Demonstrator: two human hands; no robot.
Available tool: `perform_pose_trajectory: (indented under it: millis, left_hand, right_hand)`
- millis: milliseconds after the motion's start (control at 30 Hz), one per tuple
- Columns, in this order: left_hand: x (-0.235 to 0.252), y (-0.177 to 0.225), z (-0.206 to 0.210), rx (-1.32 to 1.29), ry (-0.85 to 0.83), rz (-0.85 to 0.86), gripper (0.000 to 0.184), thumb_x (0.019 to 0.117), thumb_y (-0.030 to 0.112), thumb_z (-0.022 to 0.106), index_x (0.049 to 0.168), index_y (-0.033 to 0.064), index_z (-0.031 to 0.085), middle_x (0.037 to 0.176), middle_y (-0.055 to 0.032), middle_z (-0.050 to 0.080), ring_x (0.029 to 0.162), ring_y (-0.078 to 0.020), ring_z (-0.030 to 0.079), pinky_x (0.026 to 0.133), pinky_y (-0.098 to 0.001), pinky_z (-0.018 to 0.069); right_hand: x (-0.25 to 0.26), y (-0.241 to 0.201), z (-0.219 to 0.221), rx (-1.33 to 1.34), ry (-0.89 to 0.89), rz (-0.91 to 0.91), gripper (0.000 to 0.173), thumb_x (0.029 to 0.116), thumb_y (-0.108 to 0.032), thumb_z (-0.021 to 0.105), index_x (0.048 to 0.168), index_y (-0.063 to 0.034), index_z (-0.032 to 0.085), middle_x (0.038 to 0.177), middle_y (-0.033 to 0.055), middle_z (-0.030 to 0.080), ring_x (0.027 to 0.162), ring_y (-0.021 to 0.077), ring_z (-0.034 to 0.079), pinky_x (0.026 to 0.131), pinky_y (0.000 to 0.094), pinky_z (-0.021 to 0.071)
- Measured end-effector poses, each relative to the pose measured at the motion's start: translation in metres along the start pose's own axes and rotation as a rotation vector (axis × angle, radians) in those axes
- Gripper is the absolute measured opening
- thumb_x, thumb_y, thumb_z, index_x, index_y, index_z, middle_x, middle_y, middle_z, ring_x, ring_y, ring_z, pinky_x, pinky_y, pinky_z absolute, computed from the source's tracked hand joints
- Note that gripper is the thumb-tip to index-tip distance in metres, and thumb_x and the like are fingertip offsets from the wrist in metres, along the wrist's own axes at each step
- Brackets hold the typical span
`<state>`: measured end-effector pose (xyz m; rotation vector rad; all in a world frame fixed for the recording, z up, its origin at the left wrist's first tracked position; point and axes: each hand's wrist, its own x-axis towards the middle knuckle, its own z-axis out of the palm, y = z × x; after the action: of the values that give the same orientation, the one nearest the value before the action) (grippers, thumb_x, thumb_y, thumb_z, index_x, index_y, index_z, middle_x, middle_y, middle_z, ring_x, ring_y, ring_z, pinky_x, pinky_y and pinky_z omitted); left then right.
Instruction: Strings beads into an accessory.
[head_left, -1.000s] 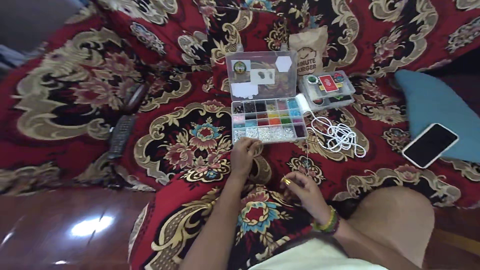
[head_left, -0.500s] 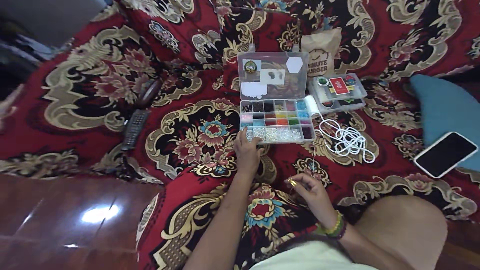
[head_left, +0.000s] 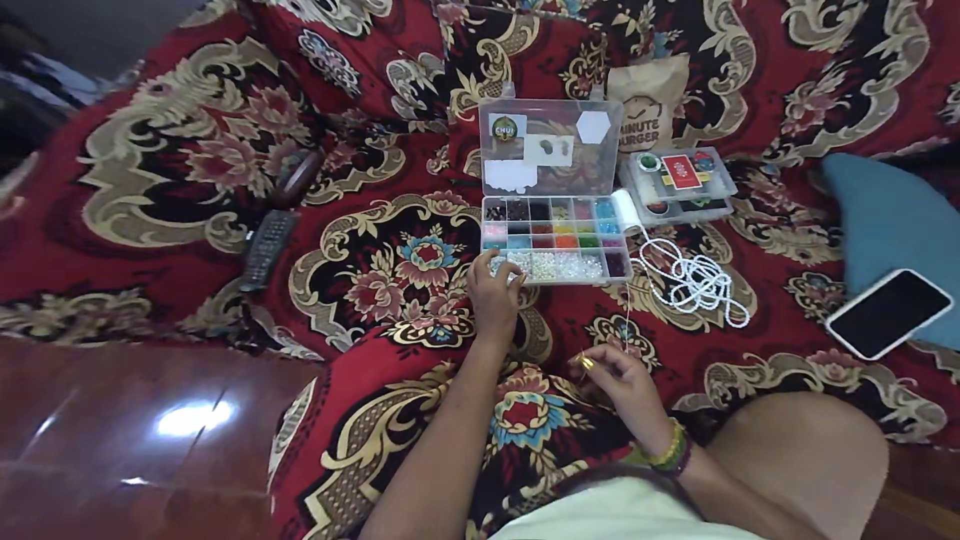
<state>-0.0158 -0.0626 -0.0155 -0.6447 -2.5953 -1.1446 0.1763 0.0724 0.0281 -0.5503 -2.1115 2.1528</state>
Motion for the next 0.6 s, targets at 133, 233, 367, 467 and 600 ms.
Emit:
perform_pose_trajectory:
  millis: [133, 233, 367, 467, 600]
  left_hand:
    - [-0.006, 0.013, -0.003, -0.380, -0.178, 0.020, 0.013, 0.0937, 0.008, 0.069, 0.098, -0.0037, 0.070, 0.109, -0.0145, 0.071, 0.101, -0.0226, 0.069, 0.090, -0.0381, 0.0573]
    - [-0.012, 0.021, -0.003, -0.876, -0.643, -0.301, 0.009, 0.0958, 0.007, 0.065, 0.100, -0.0006, 0.064, 0.092, -0.0023, 0.070, 0.085, -0.0096, 0.068, 0.084, -0.0302, 0.0577]
    - [-0.013, 0.027, -0.010, -1.024, -0.984, -0.477, 0.010, 0.0948, 0.002, 0.062, 0.104, 0.0053, 0.065, 0.087, 0.0049, 0.070, 0.078, -0.0054, 0.067, 0.078, -0.0249, 0.0575]
    - [-0.012, 0.029, -0.015, -1.010, -1.092, -0.506, 0.010, 0.0964, 0.002, 0.059, 0.096, 0.0079, 0.067, 0.083, 0.0070, 0.070, 0.074, -0.0034, 0.067, 0.076, -0.0230, 0.0574]
    - [-0.014, 0.024, -0.012, -1.053, -1.157, -0.435, 0.014, 0.0970, 0.005, 0.057, 0.091, 0.0109, 0.068, 0.080, 0.0084, 0.071, 0.074, -0.0023, 0.068, 0.075, -0.0226, 0.0581]
  right_hand:
    - [-0.001, -0.001, 0.001, 0.027, 0.023, -0.024, 0.016, 0.0986, -0.004, 0.055, 0.104, 0.0021, 0.069, 0.095, 0.0054, 0.076, 0.079, 0.0113, 0.074, 0.071, 0.0261, 0.0632]
    - [0.000, 0.000, 0.000, 0.020, 0.050, -0.046, 0.017, 0.0987, -0.004, 0.055, 0.105, 0.0024, 0.070, 0.090, 0.0041, 0.076, 0.077, 0.0100, 0.073, 0.070, 0.0249, 0.0630]
    - [-0.001, 0.001, 0.001, 0.037, 0.057, -0.039, 0.016, 0.0983, -0.003, 0.056, 0.104, 0.0025, 0.070, 0.087, 0.0035, 0.076, 0.073, 0.0095, 0.073, 0.067, 0.0243, 0.0625]
    - [0.000, -0.001, 0.003, 0.043, 0.044, -0.021, 0.015, 0.0979, -0.003, 0.057, 0.102, 0.0025, 0.070, 0.086, 0.0036, 0.076, 0.070, 0.0091, 0.073, 0.065, 0.0240, 0.0625]
    - [-0.002, -0.005, 0.006, 0.037, 0.020, 0.010, 0.013, 0.0971, -0.002, 0.058, 0.101, 0.0031, 0.070, 0.083, 0.0030, 0.075, 0.068, 0.0086, 0.072, 0.063, 0.0239, 0.0621]
